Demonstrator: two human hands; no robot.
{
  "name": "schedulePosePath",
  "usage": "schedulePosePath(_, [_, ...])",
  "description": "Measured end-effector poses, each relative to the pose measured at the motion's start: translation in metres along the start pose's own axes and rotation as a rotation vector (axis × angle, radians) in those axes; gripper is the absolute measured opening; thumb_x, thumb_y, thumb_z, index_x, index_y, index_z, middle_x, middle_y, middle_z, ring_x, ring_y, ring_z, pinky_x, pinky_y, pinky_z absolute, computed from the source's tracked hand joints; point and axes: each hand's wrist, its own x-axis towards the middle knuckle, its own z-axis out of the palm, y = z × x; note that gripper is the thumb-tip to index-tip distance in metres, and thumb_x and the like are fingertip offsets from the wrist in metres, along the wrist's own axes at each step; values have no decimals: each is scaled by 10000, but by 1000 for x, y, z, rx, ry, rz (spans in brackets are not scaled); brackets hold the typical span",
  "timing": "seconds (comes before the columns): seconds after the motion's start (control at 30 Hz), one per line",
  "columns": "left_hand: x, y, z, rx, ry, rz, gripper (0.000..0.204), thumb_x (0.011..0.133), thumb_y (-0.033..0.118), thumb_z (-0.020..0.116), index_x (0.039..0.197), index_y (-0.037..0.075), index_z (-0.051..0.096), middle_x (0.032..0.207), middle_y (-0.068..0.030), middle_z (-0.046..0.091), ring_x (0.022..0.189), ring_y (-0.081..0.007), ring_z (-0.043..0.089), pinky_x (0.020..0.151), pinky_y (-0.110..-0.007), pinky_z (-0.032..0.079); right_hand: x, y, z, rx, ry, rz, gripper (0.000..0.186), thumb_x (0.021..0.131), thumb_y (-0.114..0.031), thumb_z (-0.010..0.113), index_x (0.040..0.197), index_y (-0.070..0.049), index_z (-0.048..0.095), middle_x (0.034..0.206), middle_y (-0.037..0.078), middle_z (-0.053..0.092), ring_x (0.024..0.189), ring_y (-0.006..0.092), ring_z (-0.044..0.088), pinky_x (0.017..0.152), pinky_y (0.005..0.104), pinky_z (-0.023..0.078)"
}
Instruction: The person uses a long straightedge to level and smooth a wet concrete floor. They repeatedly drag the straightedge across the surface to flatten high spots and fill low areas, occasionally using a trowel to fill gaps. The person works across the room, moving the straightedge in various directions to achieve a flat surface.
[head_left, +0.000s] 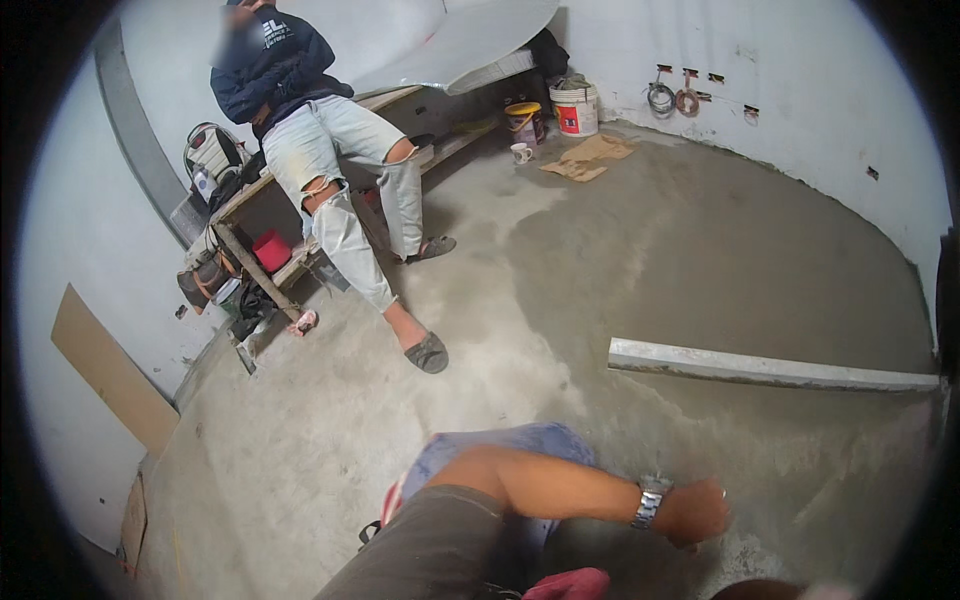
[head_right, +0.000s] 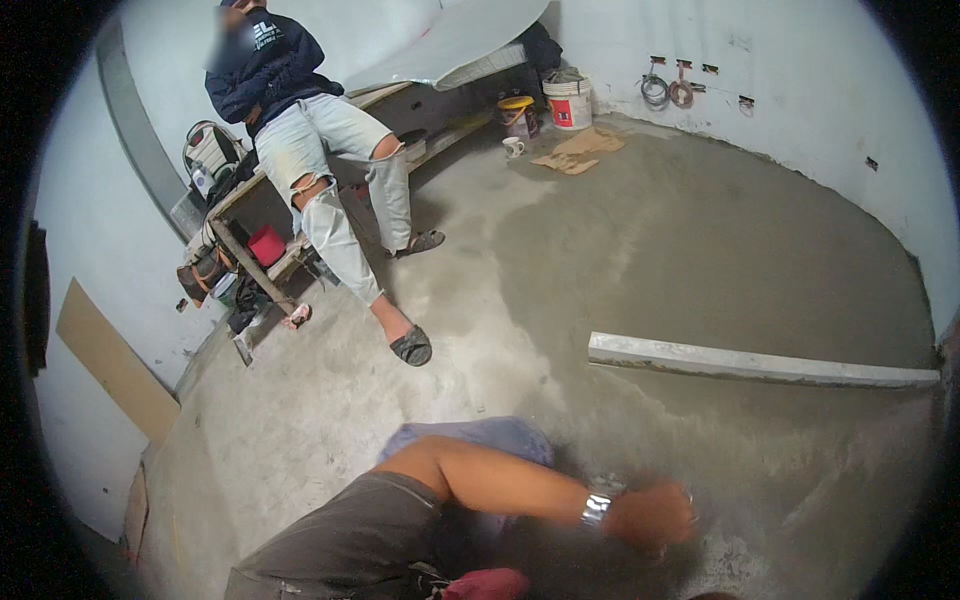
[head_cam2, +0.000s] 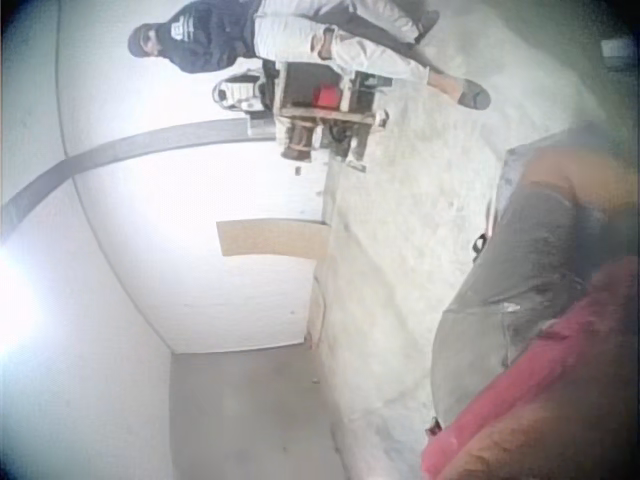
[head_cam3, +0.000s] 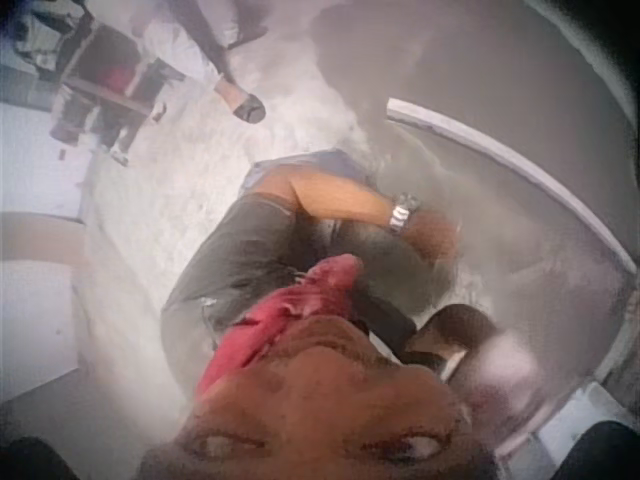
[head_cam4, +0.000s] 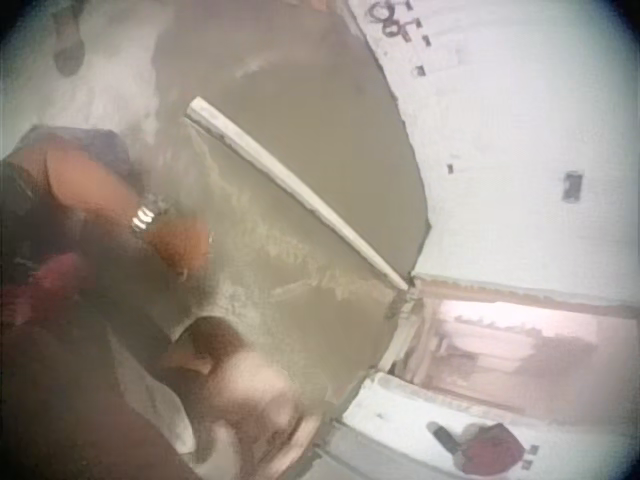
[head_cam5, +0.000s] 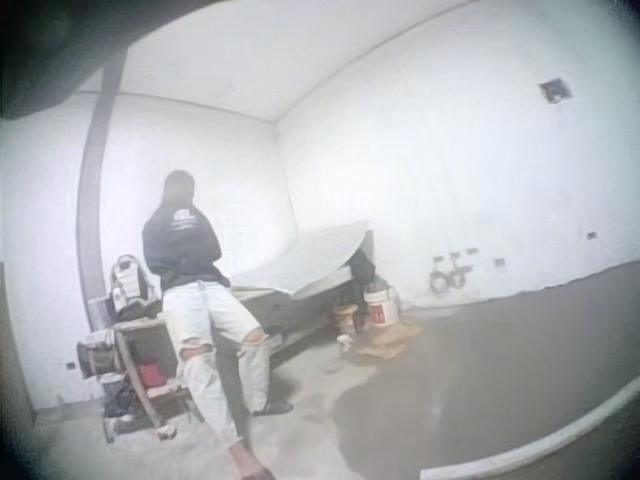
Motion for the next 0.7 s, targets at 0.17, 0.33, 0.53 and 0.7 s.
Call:
schedulePosePath(0.17, [27,-48,119,89,-304,106,500,644,513,821,904,90,761,899,-131,721,867,-279,691,795,-403,520,17,-16,43,83,-14,22,621,985,-454,408,1323,57,506,1273,180,572,1152,280,565,1006,438,439])
schedulePosePath(0.33, [36,-57,72,-68,-348,37,574,695,541,791,1015,67,753,968,-128,729,936,-313,689,855,-443,514,27,-13,75,117,-16,28,627,975,-453,429,1332,58,491,1257,174,571,1138,274,562,991,432,441])
schedulePosePath(0.53, [9,-78,51,-129,-455,-3,596,702,529,782,971,0,734,984,-212,706,978,-363,676,854,-492,530,37,-17,98,177,12,40,637,963,-452,454,1343,60,474,1238,168,569,1120,268,560,973,426,444])
schedulePosePath(0.7, [3,-98,58,-127,-417,-43,622,709,536,772,1001,-11,727,1005,-208,706,1009,-378,662,892,-500,506,35,-22,108,206,23,22,648,954,-450,475,1352,61,459,1222,162,568,1105,262,558,959,420,446])
